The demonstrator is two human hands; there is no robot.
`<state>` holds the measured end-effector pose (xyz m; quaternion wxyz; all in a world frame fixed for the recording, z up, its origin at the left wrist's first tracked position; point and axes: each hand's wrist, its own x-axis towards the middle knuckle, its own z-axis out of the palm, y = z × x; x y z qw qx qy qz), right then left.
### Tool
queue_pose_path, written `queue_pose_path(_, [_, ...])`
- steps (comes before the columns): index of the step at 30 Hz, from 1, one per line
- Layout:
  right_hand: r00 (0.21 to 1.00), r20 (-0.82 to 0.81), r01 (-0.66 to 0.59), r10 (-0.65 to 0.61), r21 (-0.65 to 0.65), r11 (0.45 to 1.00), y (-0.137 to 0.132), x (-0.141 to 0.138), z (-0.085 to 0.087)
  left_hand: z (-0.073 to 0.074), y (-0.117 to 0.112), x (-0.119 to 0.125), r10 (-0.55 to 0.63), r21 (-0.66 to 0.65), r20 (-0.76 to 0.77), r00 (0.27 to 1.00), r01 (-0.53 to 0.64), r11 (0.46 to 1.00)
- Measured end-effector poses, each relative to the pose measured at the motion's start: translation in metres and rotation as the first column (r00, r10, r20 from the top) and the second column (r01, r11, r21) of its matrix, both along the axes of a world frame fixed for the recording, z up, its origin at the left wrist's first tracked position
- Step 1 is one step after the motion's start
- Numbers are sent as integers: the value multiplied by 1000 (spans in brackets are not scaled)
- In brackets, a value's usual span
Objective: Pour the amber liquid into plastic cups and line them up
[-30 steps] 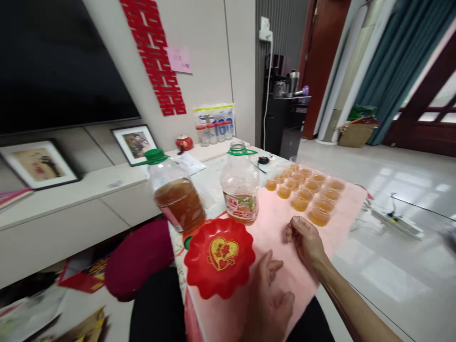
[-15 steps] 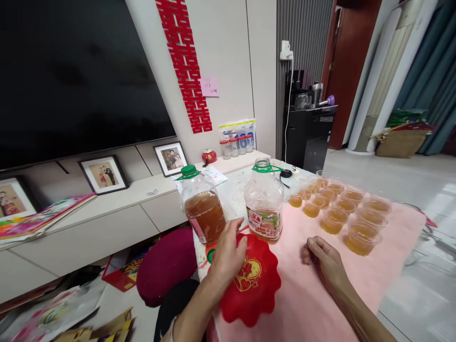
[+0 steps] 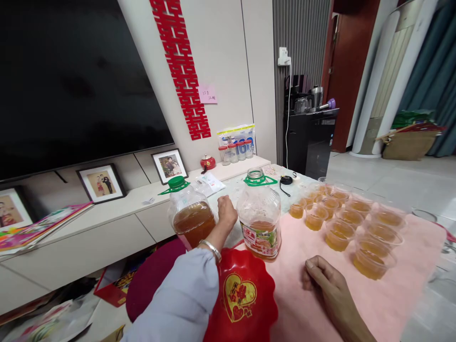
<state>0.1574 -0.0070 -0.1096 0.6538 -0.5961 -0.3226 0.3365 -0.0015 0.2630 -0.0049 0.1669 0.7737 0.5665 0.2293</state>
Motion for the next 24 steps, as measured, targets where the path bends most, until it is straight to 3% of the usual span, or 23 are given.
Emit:
queue_pose_path(7, [999, 48, -18, 20, -43, 999, -1, -4, 0, 3, 31, 18, 106, 21, -275, 956, -104, 994])
queue_pose_path(14, [991, 101, -85, 91, -63, 994, -6, -4, -1, 12, 57, 24, 193, 28, -552, 811, -214, 977])
queue_pose_path(19, [986, 96, -131, 137, -69, 989, -6, 0, -9, 13, 60, 22, 175, 5, -692, 701, -238, 971])
queue_pose_path(24, [984, 68, -161, 165, -67, 985, -3, 3, -14, 12, 56, 18, 136, -10, -728, 672, -209, 978])
